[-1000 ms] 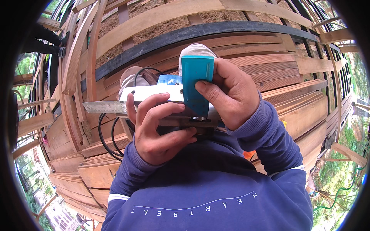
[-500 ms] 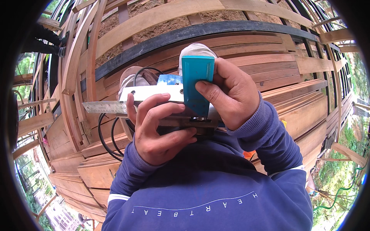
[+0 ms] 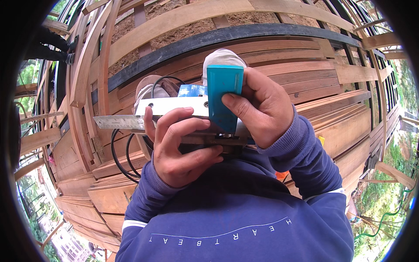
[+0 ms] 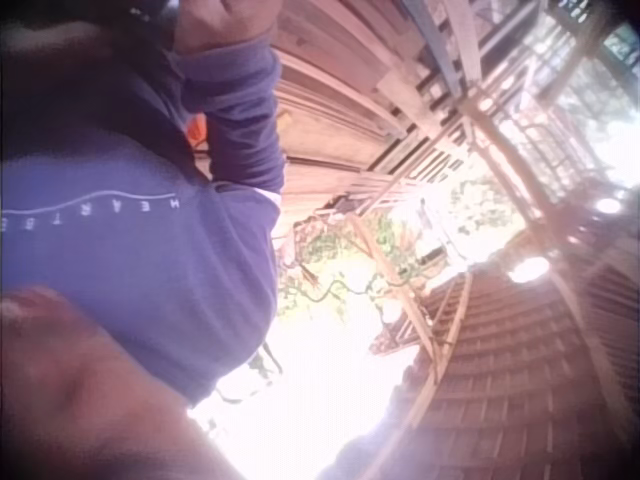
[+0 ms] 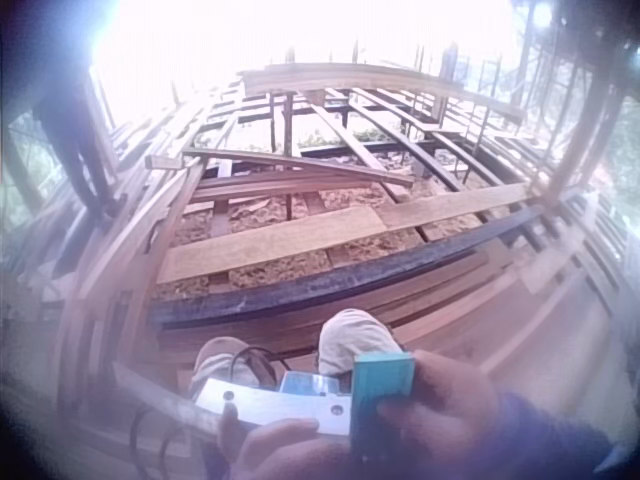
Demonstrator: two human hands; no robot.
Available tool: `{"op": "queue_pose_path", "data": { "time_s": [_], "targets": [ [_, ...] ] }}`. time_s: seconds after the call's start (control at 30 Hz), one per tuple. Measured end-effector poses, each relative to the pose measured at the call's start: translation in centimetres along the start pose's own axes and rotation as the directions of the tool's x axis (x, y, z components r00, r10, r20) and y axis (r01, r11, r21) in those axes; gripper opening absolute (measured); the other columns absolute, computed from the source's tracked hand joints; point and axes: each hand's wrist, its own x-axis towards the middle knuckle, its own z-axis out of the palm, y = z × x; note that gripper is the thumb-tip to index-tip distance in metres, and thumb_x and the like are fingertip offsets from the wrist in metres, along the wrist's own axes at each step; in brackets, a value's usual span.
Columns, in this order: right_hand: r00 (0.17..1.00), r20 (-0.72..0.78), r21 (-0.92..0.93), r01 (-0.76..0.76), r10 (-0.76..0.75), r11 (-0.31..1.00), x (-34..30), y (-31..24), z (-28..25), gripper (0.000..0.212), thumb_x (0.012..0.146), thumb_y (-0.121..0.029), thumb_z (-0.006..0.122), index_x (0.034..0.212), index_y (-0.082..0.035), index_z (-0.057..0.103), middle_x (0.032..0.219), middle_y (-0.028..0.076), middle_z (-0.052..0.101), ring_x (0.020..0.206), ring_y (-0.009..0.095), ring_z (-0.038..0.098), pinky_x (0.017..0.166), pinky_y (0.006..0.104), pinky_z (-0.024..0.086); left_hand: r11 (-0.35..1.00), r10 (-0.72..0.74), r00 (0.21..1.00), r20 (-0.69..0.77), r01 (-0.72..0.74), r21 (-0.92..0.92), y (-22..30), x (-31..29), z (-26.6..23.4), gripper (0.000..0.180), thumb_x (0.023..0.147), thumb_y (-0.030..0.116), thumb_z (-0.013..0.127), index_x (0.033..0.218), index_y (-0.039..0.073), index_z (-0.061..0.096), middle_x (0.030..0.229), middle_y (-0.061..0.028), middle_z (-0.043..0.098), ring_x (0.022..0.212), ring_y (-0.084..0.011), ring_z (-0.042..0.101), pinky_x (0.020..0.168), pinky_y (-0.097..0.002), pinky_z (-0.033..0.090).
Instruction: The person uses a metal ruler to check the alignment of blades on the underside of a portable electric planer and uses a hex key to loosen or tighten screws on the cutter head.
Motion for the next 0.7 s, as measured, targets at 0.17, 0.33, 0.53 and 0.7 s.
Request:
{"op": "queue_pose_path", "data": {
  "time_s": [0.17, 0.33, 0.53, 0.7],
  "targets": [
    [1.0, 0.01, -0.016, 0.006, -0.006, 1.0, -0.06, 0.04, -0.08, 0.029, 0.102, -0.004, 0.059, 0.131, 0.002, 0.058, 0.112, 0.009, 0.071, 0.104, 0.011, 0.064, 0.093, 0.0283, 0.052, 1.0, 0.001, 1.0, 0.001, -0.001, 0.002, -0.04, -0.13, 0.04, 0.015, 0.067, 0.032, 0.084, 0.075, 0.03, 0.072, 0.117, 0.0048, 0.067, 0.123, -0.0243, 0.058, 0.124, -0.0622, 0.0],
    [1.0, 0.013, -0.01, 0.006, -0.006, 1.0, -0.09, 0.09, -0.1, 0.027, 0.103, -0.004, 0.059, 0.129, 0.002, 0.058, 0.111, 0.008, 0.071, 0.104, 0.011, 0.063, 0.092, 0.028, 0.052, 1.0, -0.002, 1.0, 0.011, 0.002, 0.007, -0.02, -0.1, 0.04, 0.015, 0.067, 0.032, 0.084, 0.075, 0.03, 0.072, 0.116, 0.005, 0.067, 0.123, -0.0243, 0.058, 0.124, -0.0626, 0.0],
    [1.0, 0.017, -0.012, -0.002, 0.002, 1.0, -0.03, 0.0, -0.07, 0.027, 0.103, -0.004, 0.059, 0.129, 0.002, 0.058, 0.111, 0.009, 0.071, 0.104, 0.011, 0.063, 0.093, 0.0284, 0.052, 1.0, 0.005, 1.0, 0.005, -0.005, 0.013, -0.06, -0.15, 0.08, 0.014, 0.067, 0.032, 0.084, 0.076, 0.03, 0.073, 0.115, 0.0052, 0.067, 0.123, -0.0241, 0.058, 0.123, -0.0622, 0.001],
    [1.0, 0.026, 0.008, 0.002, -0.002, 1.0, 0.04, -0.06, -0.02, 0.028, 0.103, -0.005, 0.058, 0.13, 0.002, 0.057, 0.113, 0.01, 0.071, 0.106, 0.012, 0.064, 0.094, 0.029, 0.052, 1.0, 0.006, 1.0, -0.001, -0.006, 0.015, 0.01, -0.13, 0.06, 0.014, 0.068, 0.032, 0.084, 0.076, 0.03, 0.073, 0.113, 0.0049, 0.067, 0.122, -0.0238, 0.058, 0.123, -0.0616, 0.003]
  ]
}}
